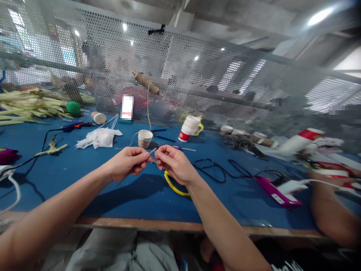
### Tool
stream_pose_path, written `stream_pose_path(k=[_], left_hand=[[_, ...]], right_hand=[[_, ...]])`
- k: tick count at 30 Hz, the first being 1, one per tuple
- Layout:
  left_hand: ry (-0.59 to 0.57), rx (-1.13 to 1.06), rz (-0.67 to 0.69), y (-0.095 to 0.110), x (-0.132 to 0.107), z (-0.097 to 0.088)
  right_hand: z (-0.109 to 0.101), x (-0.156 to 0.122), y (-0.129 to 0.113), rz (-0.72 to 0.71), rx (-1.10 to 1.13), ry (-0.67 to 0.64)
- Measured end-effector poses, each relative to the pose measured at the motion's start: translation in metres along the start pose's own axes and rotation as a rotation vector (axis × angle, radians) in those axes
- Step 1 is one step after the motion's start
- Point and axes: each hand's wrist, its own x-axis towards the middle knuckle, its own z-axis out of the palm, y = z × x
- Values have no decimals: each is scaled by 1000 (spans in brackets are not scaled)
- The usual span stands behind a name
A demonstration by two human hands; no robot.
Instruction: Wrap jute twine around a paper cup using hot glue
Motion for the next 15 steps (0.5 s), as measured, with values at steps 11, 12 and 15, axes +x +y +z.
stream_pose_path(k=[11, 12, 15], left_hand=[[-102, -181, -121, 1, 0, 3], [-107, -196, -134, 0, 0, 3], [-124, -220, -166, 0, 1, 3]], right_hand=[[-8, 6, 4, -97, -219, 59], [-7, 6, 3, -124, -181, 28], [-6, 5, 3, -169, -146, -34]])
